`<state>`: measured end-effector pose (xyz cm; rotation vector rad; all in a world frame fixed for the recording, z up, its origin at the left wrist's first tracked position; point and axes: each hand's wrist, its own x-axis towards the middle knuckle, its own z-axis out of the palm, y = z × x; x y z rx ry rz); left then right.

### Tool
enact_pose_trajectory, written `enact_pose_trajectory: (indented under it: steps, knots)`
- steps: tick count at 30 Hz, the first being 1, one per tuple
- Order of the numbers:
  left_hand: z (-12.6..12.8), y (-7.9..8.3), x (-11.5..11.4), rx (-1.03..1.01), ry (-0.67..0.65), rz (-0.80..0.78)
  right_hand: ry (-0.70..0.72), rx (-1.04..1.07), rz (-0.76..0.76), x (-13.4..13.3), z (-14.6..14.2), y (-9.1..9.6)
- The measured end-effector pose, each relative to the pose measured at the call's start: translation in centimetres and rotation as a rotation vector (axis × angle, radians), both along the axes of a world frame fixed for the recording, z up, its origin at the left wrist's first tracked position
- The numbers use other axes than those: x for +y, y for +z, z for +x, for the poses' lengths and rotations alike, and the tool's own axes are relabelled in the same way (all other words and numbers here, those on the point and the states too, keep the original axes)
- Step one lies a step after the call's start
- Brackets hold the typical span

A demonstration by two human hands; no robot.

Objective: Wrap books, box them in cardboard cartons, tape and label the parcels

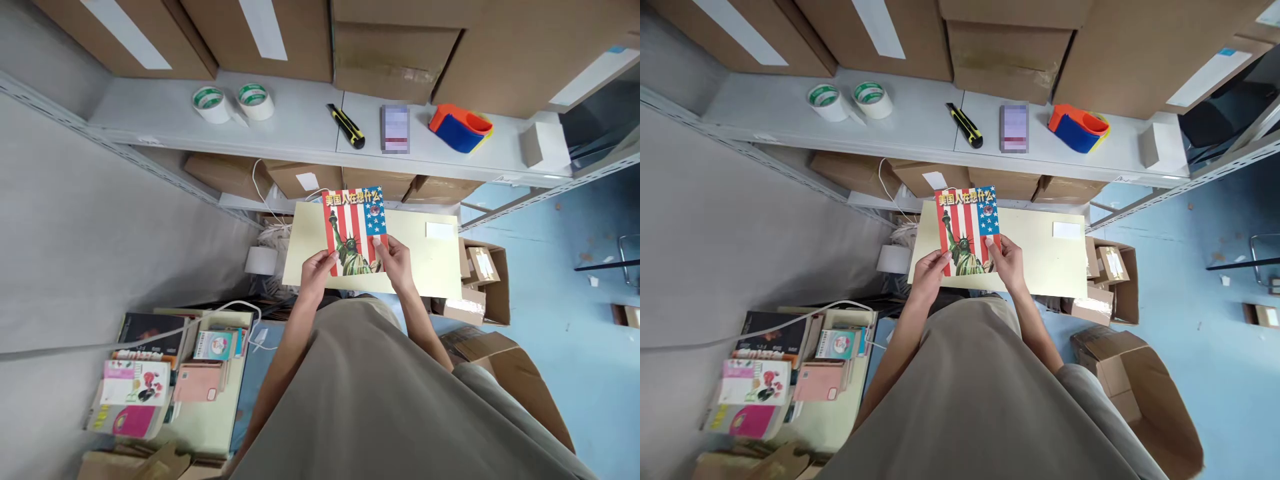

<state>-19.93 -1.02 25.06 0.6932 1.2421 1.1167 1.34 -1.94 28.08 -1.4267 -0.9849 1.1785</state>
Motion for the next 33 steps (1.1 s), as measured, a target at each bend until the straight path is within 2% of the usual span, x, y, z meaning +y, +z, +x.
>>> enact_pose_trajectory:
  steps: [4, 6, 9, 11, 13, 14, 16, 18, 20, 22, 27, 31, 33]
  knots:
    - [1.7, 0.3, 0.0, 0.079, 0.068, 0.072, -0.154, -0.300, 0.062, 0.0, 0.1, -0.2]
    - [2.9, 0.8, -0.5, 0.175, 0.067, 0.138, -0.162, -0.343, 0.074, -0.2, -0.7, 0.1]
    - [4.6, 1.6, -1.7, 0.422, -0.005, 0.331, -0.063, -0.276, 0.089, 0.0, -2.3, 0.6]
    - [5.0, 2.1, -2.2, 0.556, -0.085, 0.519, -0.082, -0.222, 0.099, 0.4, -3.0, 0.8]
    - [4.4, 2.4, -2.1, 0.620, -0.137, 0.651, -0.115, -0.111, 0.117, 0.9, -3.2, 0.8]
    - [3.7, 2.5, -1.8, 0.634, -0.122, 0.660, -0.107, -0.035, 0.129, 1.1, -3.1, 0.8]
    - [1.7, 2.8, -1.1, 0.608, -0.023, 0.556, -0.036, 0.118, 0.145, 1.4, -2.8, 0.7]
    - [-0.4, 3.1, -0.4, 0.443, 0.042, 0.352, 0.052, 0.227, 0.134, 1.3, -2.5, 0.7]
    - [-1.9, 3.4, 0.0, 0.203, 0.012, 0.177, 0.104, 0.282, 0.111, 1.0, -2.5, 0.6]
    - [-2.6, 3.5, 0.0, 0.041, -0.016, 0.100, 0.124, 0.285, 0.100, 0.8, -2.5, 0.3]
    - [-1.9, 3.8, -0.4, 0.025, 0.038, 0.140, 0.107, 0.205, 0.101, 0.6, -2.4, -0.2]
    - [-0.9, 4.3, -0.5, 0.150, 0.125, 0.222, -0.087, 0.001, 0.181, 0.8, -2.8, 0.0]
    - [0.0, 4.5, -0.9, 0.271, 0.177, 0.293, -0.117, -0.038, 0.210, 0.7, -3.8, 0.2]
